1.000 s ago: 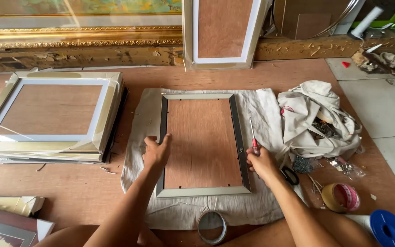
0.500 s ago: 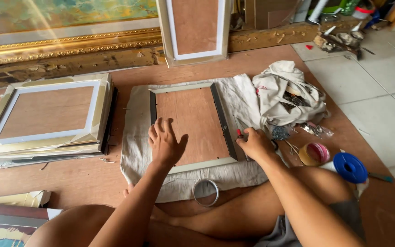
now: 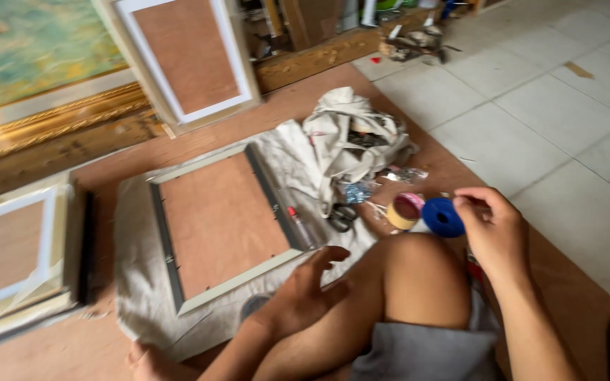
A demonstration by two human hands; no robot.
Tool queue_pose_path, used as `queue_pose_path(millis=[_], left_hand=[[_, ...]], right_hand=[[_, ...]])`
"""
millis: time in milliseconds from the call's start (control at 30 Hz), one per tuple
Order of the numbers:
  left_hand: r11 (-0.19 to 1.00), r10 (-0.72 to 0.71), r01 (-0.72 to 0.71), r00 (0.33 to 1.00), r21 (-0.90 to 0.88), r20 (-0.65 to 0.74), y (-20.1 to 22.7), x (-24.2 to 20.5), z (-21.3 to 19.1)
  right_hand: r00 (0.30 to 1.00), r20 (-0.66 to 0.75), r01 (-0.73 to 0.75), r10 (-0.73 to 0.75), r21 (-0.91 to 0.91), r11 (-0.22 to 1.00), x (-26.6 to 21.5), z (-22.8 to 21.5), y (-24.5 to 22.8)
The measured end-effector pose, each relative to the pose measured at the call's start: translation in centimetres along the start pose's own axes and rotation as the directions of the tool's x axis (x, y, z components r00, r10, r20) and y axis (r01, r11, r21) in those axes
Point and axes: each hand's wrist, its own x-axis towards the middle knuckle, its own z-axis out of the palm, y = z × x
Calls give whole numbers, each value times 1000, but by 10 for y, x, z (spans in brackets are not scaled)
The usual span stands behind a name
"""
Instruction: Attaching a hanging string to the back of a picture frame using scissors and adhesive tape.
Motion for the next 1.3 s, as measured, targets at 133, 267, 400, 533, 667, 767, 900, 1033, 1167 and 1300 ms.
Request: queue_pose_path(millis=[133, 267, 400, 533, 667, 767, 900, 1033, 1167, 1300], left_hand=[[994, 25, -21, 999, -106, 35, 40, 68, 46], [997, -69, 68, 998, -21, -16, 52, 161, 104], [939, -248, 242, 969, 244, -5, 77, 209, 138], [931, -274, 247, 959, 269, 70, 43, 237, 154], [963, -224, 245, 960, 116, -170, 39, 224, 142], [991, -129, 96, 882, -95, -452, 37, 212, 142], [979, -29, -84, 846, -187, -533, 28, 205, 155], [974, -8, -100, 882, -204, -471, 37, 198, 152], [985, -64, -16, 894, -174, -443, 46, 197, 154], [992, -94, 119, 932, 50, -349, 52, 202, 154]], right_hand=[[961, -17, -276, 275, -28, 961, 15, -30, 88], [966, -1, -234, 257, -414, 880, 25, -24, 141], [899, 145, -346, 413, -344, 873, 37, -10, 125], [854, 260, -311, 451, -440, 842, 57, 6, 128], [773, 265, -621, 577, 125, 774, 48, 13, 61], [811, 215, -569, 544, 503, 650, 54, 20, 73], [683, 516, -584, 517, 811, -36, 47, 35, 119], [716, 491, -488, 496, 860, -146, 19, 35, 114], [783, 424, -582, 456, 759, 293, 0, 32, 123], [858, 214, -357, 466, -404, 842, -6, 0, 129]])
